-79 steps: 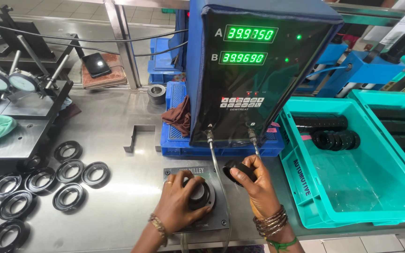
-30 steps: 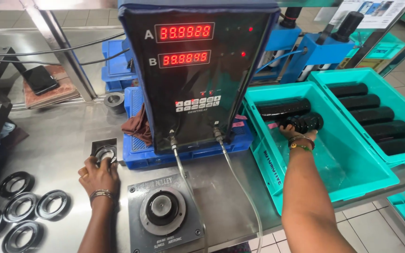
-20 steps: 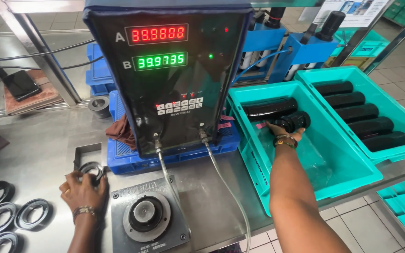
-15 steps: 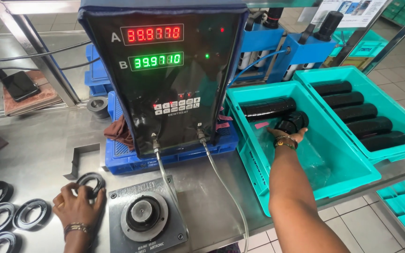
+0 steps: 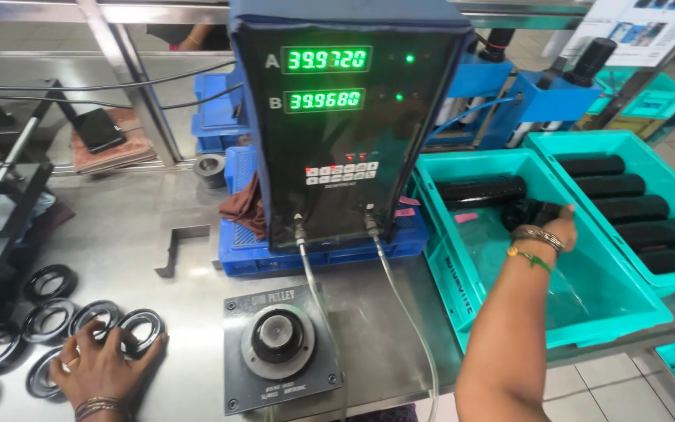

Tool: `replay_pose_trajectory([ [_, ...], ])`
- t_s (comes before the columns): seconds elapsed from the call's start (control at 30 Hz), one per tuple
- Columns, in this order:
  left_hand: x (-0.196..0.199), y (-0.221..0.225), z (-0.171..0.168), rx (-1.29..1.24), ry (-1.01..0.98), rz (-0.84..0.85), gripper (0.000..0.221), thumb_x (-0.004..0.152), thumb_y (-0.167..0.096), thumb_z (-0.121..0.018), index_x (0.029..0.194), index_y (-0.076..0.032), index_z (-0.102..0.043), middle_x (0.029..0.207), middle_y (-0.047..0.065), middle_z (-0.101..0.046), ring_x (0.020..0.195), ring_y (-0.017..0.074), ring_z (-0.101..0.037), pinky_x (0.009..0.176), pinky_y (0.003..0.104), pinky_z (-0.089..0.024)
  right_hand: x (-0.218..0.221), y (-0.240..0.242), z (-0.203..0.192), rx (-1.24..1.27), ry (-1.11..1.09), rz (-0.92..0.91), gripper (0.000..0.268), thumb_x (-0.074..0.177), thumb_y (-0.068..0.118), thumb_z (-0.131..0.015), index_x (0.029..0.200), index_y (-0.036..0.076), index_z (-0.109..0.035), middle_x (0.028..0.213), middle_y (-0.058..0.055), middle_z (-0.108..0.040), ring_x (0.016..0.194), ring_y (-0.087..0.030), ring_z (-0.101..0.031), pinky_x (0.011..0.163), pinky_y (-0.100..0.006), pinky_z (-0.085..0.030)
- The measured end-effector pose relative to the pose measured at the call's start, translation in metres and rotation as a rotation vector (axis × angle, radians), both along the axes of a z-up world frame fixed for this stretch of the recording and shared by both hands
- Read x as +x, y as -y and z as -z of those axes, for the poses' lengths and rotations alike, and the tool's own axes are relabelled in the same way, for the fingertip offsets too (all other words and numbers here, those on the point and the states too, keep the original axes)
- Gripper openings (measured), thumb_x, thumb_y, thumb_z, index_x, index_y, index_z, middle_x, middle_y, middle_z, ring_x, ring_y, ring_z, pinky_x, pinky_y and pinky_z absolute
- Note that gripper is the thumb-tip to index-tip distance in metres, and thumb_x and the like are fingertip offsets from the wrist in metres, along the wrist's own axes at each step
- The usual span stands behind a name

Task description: The recorder is seen inspecting and measuring circular metal components using a digital measurement device and a manual gauge fixture.

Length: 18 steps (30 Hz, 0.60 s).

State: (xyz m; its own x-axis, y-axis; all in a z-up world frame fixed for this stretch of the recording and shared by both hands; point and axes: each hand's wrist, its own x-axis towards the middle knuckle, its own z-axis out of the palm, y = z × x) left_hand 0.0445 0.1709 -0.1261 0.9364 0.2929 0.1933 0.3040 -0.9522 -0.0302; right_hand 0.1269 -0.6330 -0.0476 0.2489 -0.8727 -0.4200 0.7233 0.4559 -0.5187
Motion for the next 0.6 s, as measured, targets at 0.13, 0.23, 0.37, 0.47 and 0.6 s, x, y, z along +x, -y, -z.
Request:
replay_pose_trajectory([
  [0.13, 0.009, -0.019, 0.046, -0.033, 0.113, -0.040, 0.058, 0.073, -0.080, -0.069, 0.095, -0.027, -0.078, 0.148, 0.005, -0.050, 0.144, 0.0301, -0.038, 0.121, 0.055, -0.021, -0.044, -0.084, -0.070, -0.253, 0.107, -0.210, 0.021, 0.091, 0.026, -0.075, 0.102, 0.014, -0.062, 0.097, -0.005, -0.074, 0.089, -0.028, -0.072, 0.080, -0.059, -0.059],
  [0.23, 0.013, 0.000, 0.045, -0.087, 0.369, -0.045, 0.049, 0.080, -0.057, -0.075, 0.111, -0.020, -0.074, 0.147, 0.012, -0.051, 0.138, 0.0329, -0.042, 0.121, 0.054, -0.028, -0.087, -0.164, -0.101, -0.484, 0.055, -0.420, 0.027, 0.091, 0.025, -0.076, 0.103, 0.024, -0.052, 0.099, 0.002, -0.068, 0.093, -0.023, -0.067, 0.079, -0.053, -0.050],
  [0.37, -0.005, 0.110, -0.068, -0.743, 0.381, 0.538, 0.068, 0.070, -0.042, -0.086, 0.125, -0.010, -0.062, 0.126, 0.013, -0.065, 0.120, 0.0316, -0.058, 0.108, 0.046, -0.040, -0.123, -0.249, -0.111, -0.752, 0.106, -0.851, 0.029, 0.097, 0.013, -0.072, 0.117, 0.019, -0.052, 0.106, -0.007, -0.067, 0.102, -0.023, -0.066, 0.091, -0.044, -0.056],
  [0.47, -0.049, 0.164, -0.112, -0.673, 0.227, 0.886, 0.089, 0.054, -0.060, -0.092, 0.124, -0.013, -0.063, 0.122, 0.014, -0.064, 0.116, 0.0334, -0.056, 0.100, 0.047, -0.040, -0.145, -0.304, -0.112, -0.787, 0.002, -1.057, 0.033, 0.093, 0.011, -0.070, 0.120, 0.016, -0.052, 0.101, -0.011, -0.068, 0.097, -0.024, -0.068, 0.086, -0.041, -0.056],
  [0.6, -0.051, 0.182, -0.124, -0.658, 0.065, 0.824, 0.084, 0.059, -0.051, -0.092, 0.128, -0.013, -0.062, 0.126, 0.012, -0.058, 0.112, 0.0333, -0.054, 0.095, 0.045, -0.045, -0.155, -0.349, -0.104, -0.876, -0.119, -1.287, 0.040, 0.087, 0.007, -0.074, 0.120, 0.010, -0.052, 0.097, -0.014, -0.070, 0.093, -0.024, -0.070, 0.086, -0.038, -0.056],
])
